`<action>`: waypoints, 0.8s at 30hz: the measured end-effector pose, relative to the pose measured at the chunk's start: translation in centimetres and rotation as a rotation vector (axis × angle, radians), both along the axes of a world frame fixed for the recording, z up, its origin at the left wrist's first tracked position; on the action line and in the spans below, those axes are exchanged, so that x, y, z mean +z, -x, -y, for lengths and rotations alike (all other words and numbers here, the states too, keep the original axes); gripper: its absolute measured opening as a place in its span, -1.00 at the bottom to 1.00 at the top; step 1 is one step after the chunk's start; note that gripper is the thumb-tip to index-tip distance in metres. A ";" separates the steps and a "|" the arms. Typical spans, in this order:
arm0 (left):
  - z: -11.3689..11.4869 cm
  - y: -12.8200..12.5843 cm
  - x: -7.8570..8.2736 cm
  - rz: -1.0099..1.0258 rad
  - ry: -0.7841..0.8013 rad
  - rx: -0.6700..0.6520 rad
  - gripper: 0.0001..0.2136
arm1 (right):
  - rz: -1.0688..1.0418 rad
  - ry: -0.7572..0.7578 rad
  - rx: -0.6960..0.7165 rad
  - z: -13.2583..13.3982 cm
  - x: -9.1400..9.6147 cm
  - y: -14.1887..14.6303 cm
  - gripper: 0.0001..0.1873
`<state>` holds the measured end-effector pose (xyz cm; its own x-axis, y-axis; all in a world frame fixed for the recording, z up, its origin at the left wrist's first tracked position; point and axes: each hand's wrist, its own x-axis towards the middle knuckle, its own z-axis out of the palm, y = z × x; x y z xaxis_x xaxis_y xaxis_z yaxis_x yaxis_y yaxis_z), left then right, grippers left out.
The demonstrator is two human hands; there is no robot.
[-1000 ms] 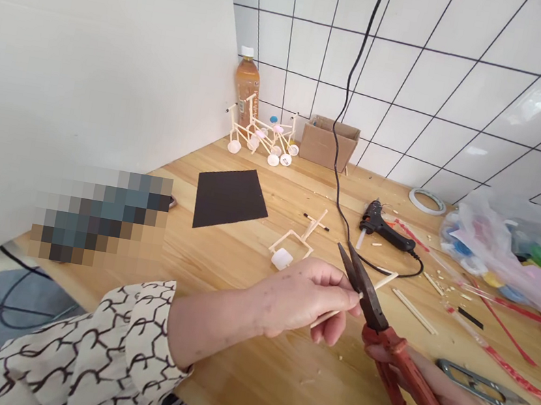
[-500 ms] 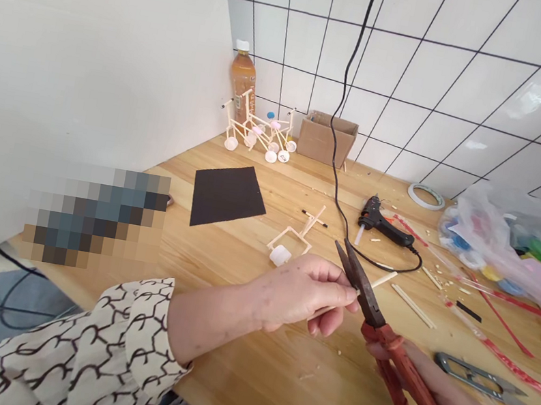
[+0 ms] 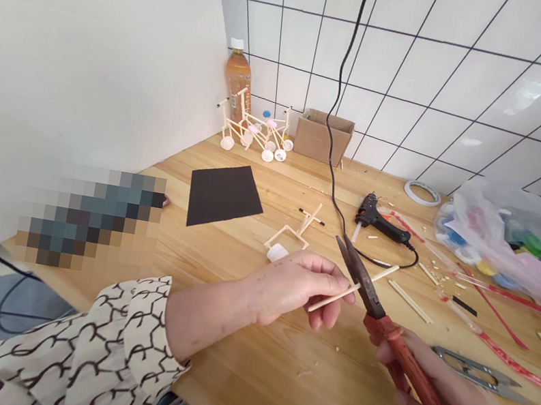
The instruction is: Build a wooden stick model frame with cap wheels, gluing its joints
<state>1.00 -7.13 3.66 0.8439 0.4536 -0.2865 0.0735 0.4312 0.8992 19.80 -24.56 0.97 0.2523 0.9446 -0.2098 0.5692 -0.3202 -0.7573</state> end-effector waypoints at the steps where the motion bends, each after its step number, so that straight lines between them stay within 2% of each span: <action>1: 0.0 0.0 0.0 -0.002 -0.007 0.001 -0.79 | -0.018 0.006 -0.002 0.0 -0.1 -0.2 -0.51; 9: -0.4 0.6 -0.4 -0.063 -0.117 -0.021 -0.73 | -0.085 -0.015 -0.037 -0.4 -0.3 0.0 -0.55; 12: -0.9 1.1 0.2 -0.090 -0.267 0.022 -0.73 | -0.142 -0.009 -0.031 -0.7 0.2 0.2 -0.55; 15: -1.8 1.9 1.4 -0.111 -0.529 0.228 -0.79 | -0.192 0.023 -0.018 -1.8 1.7 0.3 -0.57; 17: -2.5 2.4 2.0 -0.116 -0.632 0.421 -0.81 | -0.198 0.044 0.002 -3.2 3.2 0.3 -0.58; 19: -3.4 2.6 2.3 -0.121 -0.691 0.533 -0.83 | -0.204 0.032 0.012 -5.1 4.6 0.3 -0.63; 21: -4.1 2.7 2.2 -0.138 -0.708 0.584 -0.85 | -0.231 -0.006 0.041 -7.1 5.6 0.1 -0.73; 24: -4.8 2.5 1.4 -0.153 -0.691 0.596 -0.85 | -0.292 -0.029 0.100 -10.1 6.2 -0.2 -0.81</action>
